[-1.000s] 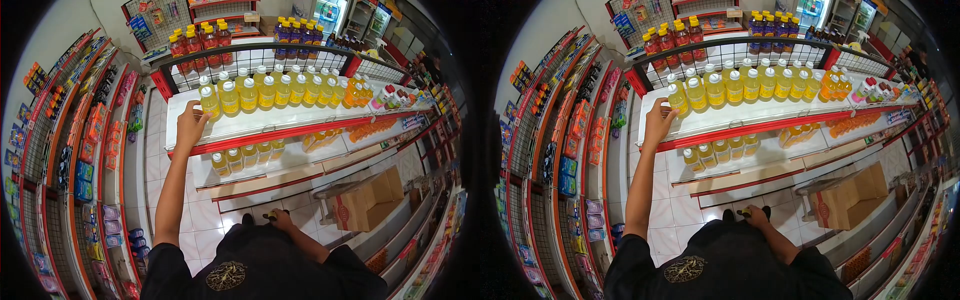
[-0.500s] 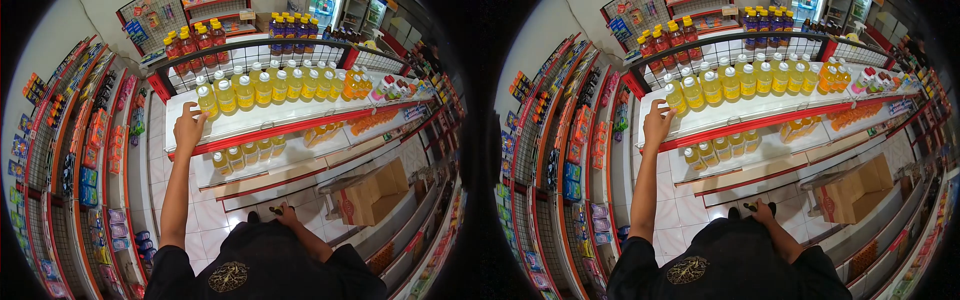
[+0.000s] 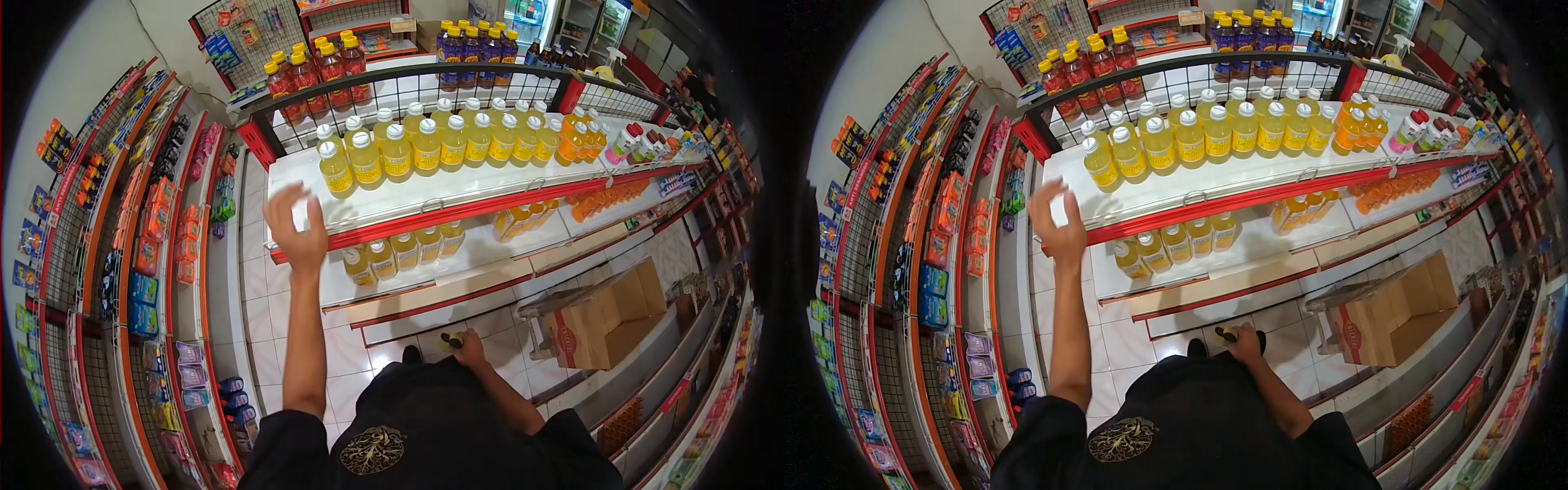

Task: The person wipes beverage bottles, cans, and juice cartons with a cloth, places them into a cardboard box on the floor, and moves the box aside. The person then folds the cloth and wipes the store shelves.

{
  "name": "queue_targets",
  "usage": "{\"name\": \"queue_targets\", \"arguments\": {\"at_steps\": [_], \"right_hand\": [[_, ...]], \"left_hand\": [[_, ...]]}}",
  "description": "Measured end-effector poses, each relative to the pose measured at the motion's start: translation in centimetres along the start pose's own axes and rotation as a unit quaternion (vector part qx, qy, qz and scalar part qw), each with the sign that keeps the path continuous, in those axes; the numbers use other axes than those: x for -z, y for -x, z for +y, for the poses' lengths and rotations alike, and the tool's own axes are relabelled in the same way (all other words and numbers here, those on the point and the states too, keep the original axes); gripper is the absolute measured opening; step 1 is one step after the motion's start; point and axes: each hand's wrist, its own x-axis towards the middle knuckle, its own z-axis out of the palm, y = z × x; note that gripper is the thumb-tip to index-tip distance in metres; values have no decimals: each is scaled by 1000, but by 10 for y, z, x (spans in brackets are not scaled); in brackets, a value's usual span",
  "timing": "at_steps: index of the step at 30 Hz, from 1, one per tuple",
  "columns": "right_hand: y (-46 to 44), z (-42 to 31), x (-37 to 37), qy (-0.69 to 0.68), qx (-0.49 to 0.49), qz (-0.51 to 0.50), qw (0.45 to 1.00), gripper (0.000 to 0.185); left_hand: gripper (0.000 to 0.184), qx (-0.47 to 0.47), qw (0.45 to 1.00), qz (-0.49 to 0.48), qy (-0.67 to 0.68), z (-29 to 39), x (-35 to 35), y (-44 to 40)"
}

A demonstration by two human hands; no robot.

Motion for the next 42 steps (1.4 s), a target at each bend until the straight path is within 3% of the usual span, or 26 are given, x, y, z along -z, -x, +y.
{"name": "queue_targets", "arguments": {"at_steps": [2, 4, 5, 6, 8, 9, 10, 11, 14, 19, 20, 22, 24, 27, 30, 32, 36, 39, 42], "right_hand": [[-7, 1, -4, -90, -63, -23, 994, 40], [-16, -39, 29, -148, -82, -66, 983, 39], [-20, -71, 55, -206, -102, -108, 967, 38], [-21, -93, 69, -263, -123, -148, 946, 37], [-22, -116, 73, -343, -100, -136, 924, 36], [-23, -124, 74, -420, -73, -125, 896, 35], [-24, -128, 77, -495, -45, -114, 861, 33], [-27, -128, 81, -495, -48, -112, 860, 33], [-37, -131, 88, -434, -44, -227, 871, 36], [-43, -119, 89, -462, -102, -221, 853, 35], [-42, -117, 90, -502, -132, -218, 827, 35], [-43, -113, 92, -580, -186, -203, 767, 36], [-43, -113, 92, -579, -180, -181, 774, 36], [-42, -119, 92, -576, -170, -146, 786, 37], [-36, -126, 101, -642, -216, -160, 718, 46], [-34, -132, 103, -646, -227, -155, 712, 49], [-24, -127, 102, -656, -252, -187, 687, 55], [-22, -118, 100, -671, -254, -215, 662, 56], [-13, -110, 104, -702, -250, -208, 634, 60]], "left_hand": [[10, 103, 986, -5, 128, 22, 9, 41], [11, 212, 940, -121, 238, 49, 18, 95], [16, 304, 890, -218, 261, 56, 19, 133], [23, 265, 888, -295, 231, 71, 23, 146], [32, 186, 891, -379, 167, 83, 25, 210], [32, 185, 890, -379, 171, 92, 33, 227], [36, 317, 812, -420, 250, 99, 41, 244], [40, 440, 709, -449, 319, 104, 46, 246], [38, 455, 722, -431, 291, 100, 47, 241], [28, 468, 742, -389, 281, 85, 36, 205], [28, 467, 739, -393, 286, 85, 33, 205], [24, 426, 786, -365, 261, 84, 26, 203], [22, 400, 806, -355, 254, 84, 19, 205], [18, 418, 794, -351, 268, 87, 19, 217], [19, 433, 755, -385, 307, 86, 23, 225], [19, 436, 729, -410, 333, 85, 20, 228], [14, 325, 735, -475, 358, 75, 18, 230], [13, 385, 641, -548, 374, 69, 15, 224], [16, 363, 624, -547, 424, 69, 4, 216]]}}
